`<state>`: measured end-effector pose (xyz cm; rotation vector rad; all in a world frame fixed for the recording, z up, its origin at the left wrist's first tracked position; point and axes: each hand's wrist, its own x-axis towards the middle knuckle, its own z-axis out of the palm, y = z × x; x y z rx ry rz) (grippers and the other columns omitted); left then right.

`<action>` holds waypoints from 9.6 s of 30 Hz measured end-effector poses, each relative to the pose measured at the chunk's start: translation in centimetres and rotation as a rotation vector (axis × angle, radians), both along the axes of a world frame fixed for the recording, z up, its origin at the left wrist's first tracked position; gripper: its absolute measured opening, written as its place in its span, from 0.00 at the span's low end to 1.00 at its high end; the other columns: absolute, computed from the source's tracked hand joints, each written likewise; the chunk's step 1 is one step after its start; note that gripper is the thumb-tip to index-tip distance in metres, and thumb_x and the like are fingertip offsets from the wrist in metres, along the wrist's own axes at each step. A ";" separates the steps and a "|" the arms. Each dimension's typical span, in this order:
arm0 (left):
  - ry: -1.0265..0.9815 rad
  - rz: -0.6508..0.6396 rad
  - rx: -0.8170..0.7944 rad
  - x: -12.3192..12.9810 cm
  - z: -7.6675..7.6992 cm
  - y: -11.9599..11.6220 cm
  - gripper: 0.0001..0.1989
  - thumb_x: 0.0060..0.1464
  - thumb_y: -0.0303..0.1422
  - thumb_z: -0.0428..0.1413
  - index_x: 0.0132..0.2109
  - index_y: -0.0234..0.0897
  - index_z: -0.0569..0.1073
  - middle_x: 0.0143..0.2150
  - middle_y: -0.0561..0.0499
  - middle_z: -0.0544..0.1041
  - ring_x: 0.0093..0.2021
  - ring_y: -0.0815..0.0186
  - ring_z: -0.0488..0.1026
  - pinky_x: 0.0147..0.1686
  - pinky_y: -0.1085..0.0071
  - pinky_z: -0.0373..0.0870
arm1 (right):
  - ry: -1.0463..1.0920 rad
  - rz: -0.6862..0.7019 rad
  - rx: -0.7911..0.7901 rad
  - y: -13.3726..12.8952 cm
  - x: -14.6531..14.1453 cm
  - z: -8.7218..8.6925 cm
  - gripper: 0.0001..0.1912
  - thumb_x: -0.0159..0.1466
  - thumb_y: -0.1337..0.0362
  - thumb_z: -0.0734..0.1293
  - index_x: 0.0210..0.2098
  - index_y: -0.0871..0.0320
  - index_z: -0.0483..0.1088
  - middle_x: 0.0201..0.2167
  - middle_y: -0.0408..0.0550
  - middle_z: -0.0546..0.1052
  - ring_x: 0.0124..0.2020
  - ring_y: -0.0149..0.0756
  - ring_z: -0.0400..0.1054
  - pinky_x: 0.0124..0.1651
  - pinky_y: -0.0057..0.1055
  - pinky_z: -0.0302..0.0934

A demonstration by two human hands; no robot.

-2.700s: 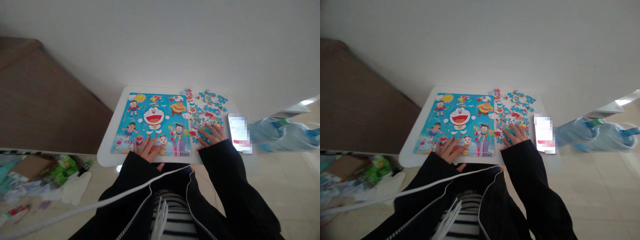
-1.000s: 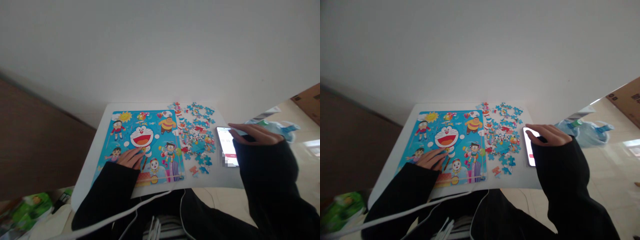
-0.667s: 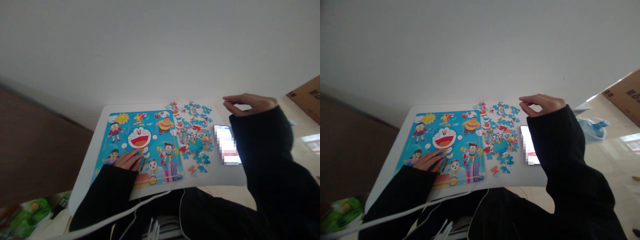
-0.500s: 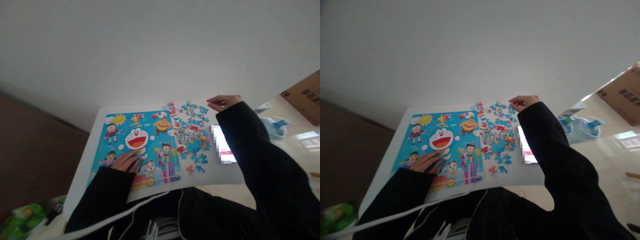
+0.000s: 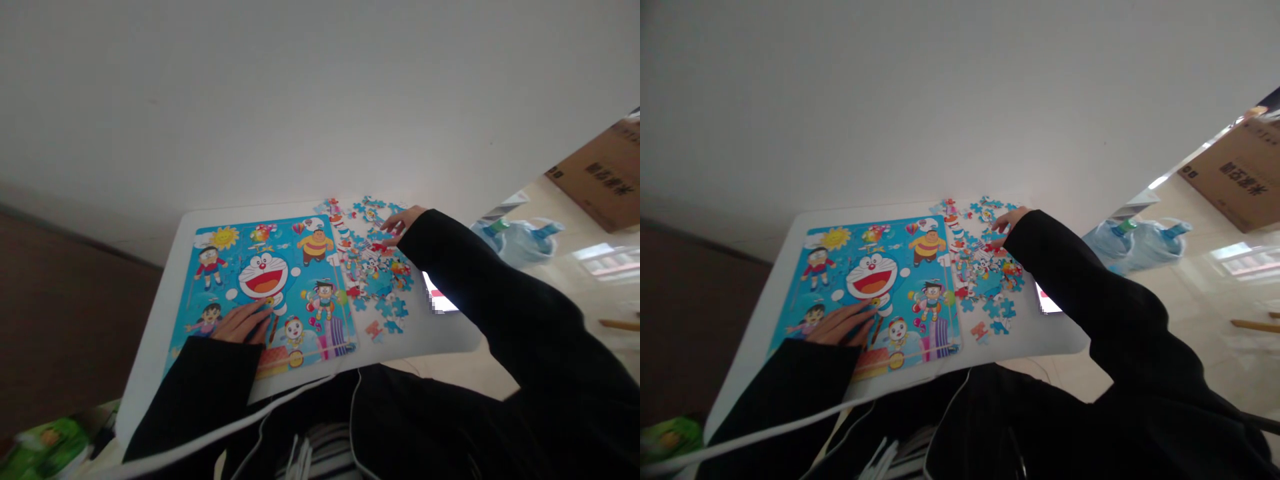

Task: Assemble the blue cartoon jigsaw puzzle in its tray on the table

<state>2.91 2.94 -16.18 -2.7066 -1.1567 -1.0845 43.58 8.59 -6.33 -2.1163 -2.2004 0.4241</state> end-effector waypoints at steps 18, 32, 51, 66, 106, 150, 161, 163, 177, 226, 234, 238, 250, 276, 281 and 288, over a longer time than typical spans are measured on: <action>0.023 -0.023 -0.003 -0.6 -1.0 0.4 0.06 0.53 0.30 0.55 0.39 0.39 0.74 0.41 0.48 0.77 0.37 0.61 0.75 0.37 0.64 0.73 | -0.452 -0.044 -0.271 -6.0 0.3 -3.3 0.28 0.55 0.43 0.61 0.49 0.51 0.70 0.28 0.48 0.77 0.33 0.41 0.71 0.34 0.32 0.59; -0.010 0.007 -0.023 -0.1 -0.5 0.1 0.06 0.53 0.34 0.56 0.38 0.41 0.75 0.41 0.51 0.78 0.36 0.63 0.75 0.37 0.65 0.73 | -0.177 0.069 0.122 -7.5 1.2 -2.3 0.15 0.54 0.56 0.65 0.38 0.57 0.73 0.33 0.48 0.76 0.36 0.38 0.70 0.37 0.30 0.62; 0.018 0.002 -0.008 0.0 -0.5 -0.2 0.06 0.55 0.32 0.54 0.39 0.38 0.74 0.41 0.48 0.77 0.36 0.62 0.75 0.36 0.66 0.72 | -0.197 0.066 0.445 -9.4 1.2 -3.7 0.17 0.59 0.53 0.61 0.35 0.59 0.75 0.27 0.49 0.76 0.30 0.37 0.68 0.36 0.30 0.61; -0.014 0.051 -0.055 0.3 -0.1 -0.5 0.05 0.52 0.34 0.56 0.36 0.42 0.76 0.40 0.50 0.78 0.35 0.63 0.76 0.37 0.68 0.73 | -0.011 0.148 0.290 -10.8 -2.8 -5.1 0.30 0.51 0.51 0.68 0.51 0.57 0.68 0.39 0.52 0.76 0.41 0.44 0.68 0.44 0.38 0.63; -0.007 -0.265 -0.053 17.8 -1.1 -6.5 0.10 0.57 0.32 0.49 0.38 0.39 0.75 0.40 0.47 0.78 0.44 0.60 0.73 0.50 0.56 0.64 | 0.064 0.184 0.366 -10.8 -4.7 -7.1 0.14 0.56 0.55 0.64 0.36 0.56 0.74 0.36 0.48 0.76 0.37 0.40 0.67 0.45 0.36 0.61; 0.166 0.188 -0.048 -4.4 -0.1 -10.9 0.16 0.49 0.39 0.56 0.46 0.42 0.72 0.44 0.48 0.77 0.44 0.59 0.74 0.61 0.54 0.45 | -0.255 0.208 0.130 -2.0 -4.8 -6.1 0.34 0.52 0.48 0.67 0.55 0.53 0.63 0.48 0.51 0.73 0.48 0.49 0.66 0.53 0.44 0.57; 0.162 0.226 -0.052 -4.2 -0.1 -11.1 0.15 0.48 0.38 0.56 0.45 0.40 0.73 0.44 0.46 0.77 0.44 0.57 0.74 0.58 0.52 0.49 | -0.177 0.320 0.093 -0.8 -5.6 -5.4 0.30 0.56 0.55 0.65 0.58 0.52 0.61 0.49 0.49 0.72 0.52 0.46 0.63 0.54 0.39 0.58; 0.165 0.250 -0.079 -4.1 -0.1 -11.3 0.16 0.48 0.39 0.57 0.45 0.41 0.73 0.45 0.47 0.77 0.46 0.57 0.73 0.59 0.52 0.48 | -0.182 0.352 0.080 -0.5 -6.0 -5.4 0.30 0.55 0.57 0.66 0.57 0.53 0.62 0.48 0.50 0.73 0.50 0.48 0.65 0.52 0.41 0.59; 0.108 0.163 -0.019 -1.7 0.5 -10.5 0.16 0.48 0.39 0.56 0.45 0.41 0.73 0.45 0.48 0.77 0.46 0.59 0.73 0.60 0.53 0.48 | 0.750 -0.027 0.141 -3.0 -6.4 -2.1 0.14 0.49 0.58 0.71 0.35 0.56 0.74 0.29 0.46 0.77 0.31 0.34 0.73 0.36 0.29 0.69; 0.275 -0.115 -0.142 8.1 -0.6 -9.5 0.23 0.59 0.41 0.44 0.56 0.34 0.65 0.57 0.44 0.66 0.59 0.58 0.60 0.62 0.57 0.42 | 0.094 0.324 0.341 -8.1 -9.0 -6.3 0.19 0.61 0.61 0.60 0.50 0.55 0.69 0.42 0.50 0.75 0.40 0.39 0.69 0.46 0.37 0.63; 0.222 -0.111 -0.120 7.4 0.5 -9.7 0.21 0.57 0.43 0.48 0.54 0.40 0.67 0.55 0.48 0.70 0.57 0.59 0.64 0.63 0.54 0.35 | -0.119 0.310 0.121 -4.7 -3.9 -6.8 0.25 0.50 0.68 0.63 0.49 0.53 0.70 0.47 0.48 0.74 0.48 0.43 0.67 0.54 0.41 0.58; 0.224 -0.097 -0.031 5.9 0.7 -9.4 0.20 0.55 0.44 0.50 0.53 0.41 0.67 0.52 0.48 0.72 0.54 0.60 0.67 0.63 0.53 0.36 | -0.113 0.312 0.196 -5.4 -3.9 -5.6 0.25 0.51 0.63 0.65 0.49 0.57 0.70 0.44 0.51 0.75 0.46 0.44 0.66 0.50 0.39 0.60; 0.037 0.107 0.016 2.0 0.1 -8.9 0.14 0.49 0.33 0.56 0.45 0.38 0.71 0.43 0.48 0.77 0.47 0.60 0.72 0.60 0.51 0.50 | 0.223 0.514 0.383 -9.0 -16.5 -5.7 0.20 0.57 0.53 0.64 0.45 0.54 0.73 0.34 0.48 0.77 0.34 0.37 0.68 0.39 0.32 0.63; 0.065 0.230 -0.148 6.2 -1.9 -3.9 0.16 0.57 0.42 0.50 0.42 0.36 0.75 0.29 0.48 0.69 0.30 0.65 0.66 0.30 0.69 0.62 | 0.299 0.511 0.408 -9.9 -12.6 -8.2 0.16 0.55 0.60 0.68 0.42 0.58 0.73 0.37 0.50 0.77 0.37 0.39 0.71 0.41 0.34 0.64; -0.016 0.193 -0.090 6.0 -3.1 -3.4 0.15 0.56 0.41 0.50 0.39 0.36 0.77 0.27 0.49 0.67 0.27 0.66 0.64 0.28 0.69 0.60 | 0.369 0.545 0.403 -9.8 -12.4 -8.1 0.15 0.55 0.65 0.66 0.43 0.60 0.73 0.38 0.51 0.77 0.39 0.38 0.71 0.43 0.34 0.64; 0.042 0.102 -0.166 4.3 -1.1 -3.8 0.16 0.56 0.41 0.51 0.44 0.35 0.75 0.31 0.49 0.71 0.31 0.66 0.67 0.31 0.70 0.65 | 0.407 0.526 0.390 -9.9 -12.3 -7.7 0.15 0.55 0.66 0.65 0.42 0.58 0.73 0.39 0.50 0.77 0.40 0.36 0.71 0.45 0.33 0.65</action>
